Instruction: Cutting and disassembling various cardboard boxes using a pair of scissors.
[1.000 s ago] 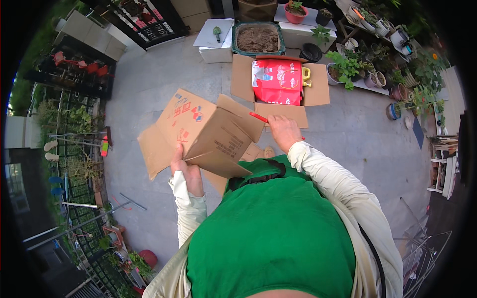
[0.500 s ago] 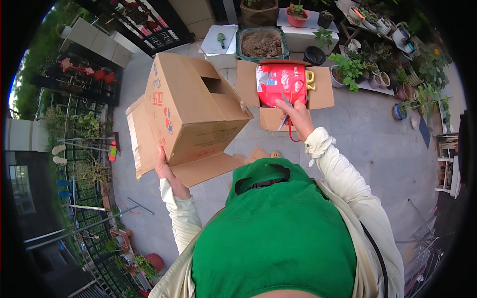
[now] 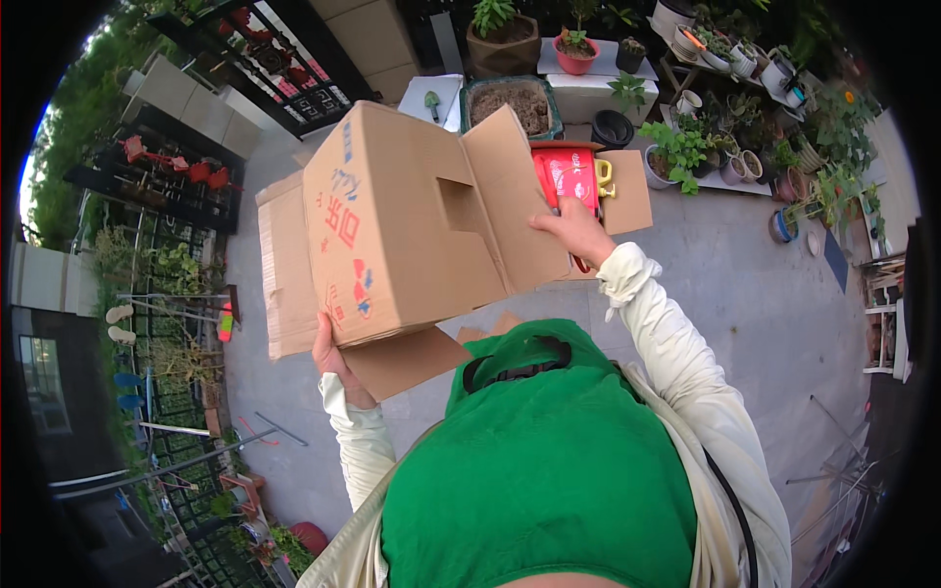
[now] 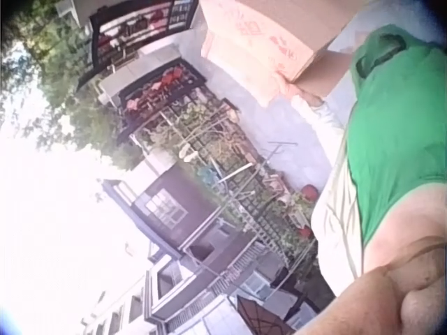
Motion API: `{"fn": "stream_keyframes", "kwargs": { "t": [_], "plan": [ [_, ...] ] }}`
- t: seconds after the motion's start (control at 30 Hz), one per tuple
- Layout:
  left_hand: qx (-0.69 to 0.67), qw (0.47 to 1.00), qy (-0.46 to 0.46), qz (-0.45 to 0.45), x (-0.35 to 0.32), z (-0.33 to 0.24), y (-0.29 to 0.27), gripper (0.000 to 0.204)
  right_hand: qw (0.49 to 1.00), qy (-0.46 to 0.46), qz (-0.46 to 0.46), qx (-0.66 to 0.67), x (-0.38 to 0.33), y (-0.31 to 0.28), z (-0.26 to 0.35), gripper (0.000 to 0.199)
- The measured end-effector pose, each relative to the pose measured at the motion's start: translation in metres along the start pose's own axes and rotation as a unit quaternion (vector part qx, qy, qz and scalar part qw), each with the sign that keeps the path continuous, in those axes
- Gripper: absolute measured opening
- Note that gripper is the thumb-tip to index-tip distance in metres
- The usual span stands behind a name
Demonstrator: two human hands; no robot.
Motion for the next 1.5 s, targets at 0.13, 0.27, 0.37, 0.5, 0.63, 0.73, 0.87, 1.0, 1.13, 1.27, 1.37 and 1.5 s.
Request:
{"fn": "stream_keyframes", "kwargs": {
  "t": [0.13,0.27,0.37,0.5,0.63,0.73,0.87,1.0,1.13,1.27,1.37,1.5],
  "plan": [
    [0.062,0.991,0.015,-0.120,0.019,0.004,-0.070,0.045,0.886,0.077,-0.012,0.457,-0.018,-0.011,0.009,0.039],
    [0.175,0.938,-0.045,-0.295,0.026,0.021,-0.139,0.066,0.881,0.008,-0.040,0.471,-0.027,-0.031,0.036,0.037],
    [0.284,0.916,0.047,-0.279,0.025,0.002,-0.125,0.077,0.945,-0.104,-0.107,0.292,-0.032,-0.049,0.057,0.037],
    [0.405,0.871,0.175,-0.216,0.049,-0.008,-0.050,0.080,0.954,-0.210,-0.130,0.168,-0.046,-0.036,0.087,0.029],
    [0.605,0.737,0.265,-0.145,0.084,0.031,0.028,0.084,0.962,-0.205,-0.108,0.145,-0.054,-0.022,0.101,0.026],
    [0.671,0.654,0.321,-0.139,0.084,0.041,0.051,0.081,0.970,-0.175,-0.092,0.143,-0.058,-0.025,0.101,0.026],
    [0.645,0.704,0.264,-0.134,0.095,0.030,0.028,0.065,0.971,-0.196,-0.118,0.066,-0.058,-0.041,0.097,0.026],
    [0.402,0.911,0.057,-0.075,0.106,0.009,-0.020,0.035,0.970,-0.165,-0.170,0.057,-0.046,-0.058,0.070,0.024],
    [0.213,0.976,0.032,-0.021,0.082,-0.010,-0.016,0.035,0.959,-0.177,-0.217,-0.041,-0.031,-0.079,0.046,0.023],
    [0.140,0.990,0.019,0.004,0.063,-0.011,0.001,0.043,0.974,-0.149,-0.148,-0.090,-0.016,-0.063,0.031,0.022],
    [0.153,0.988,0.019,-0.026,0.058,-0.009,0.001,0.039,0.950,-0.180,-0.212,-0.143,-0.017,-0.063,0.050,0.020],
    [0.159,0.987,0.017,-0.033,0.054,-0.002,0.000,0.036,0.933,-0.219,-0.281,-0.049,-0.029,-0.073,0.084,0.020]
  ]
}}
Point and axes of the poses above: each hand's wrist, its own x-axis towards the middle knuckle, its own y-axis out of the palm, z = x × y, the point moved 10 cm from there along x, towards the middle knuckle, and after that the axes turned 12 degrees about -z, right-handed, at the moved point
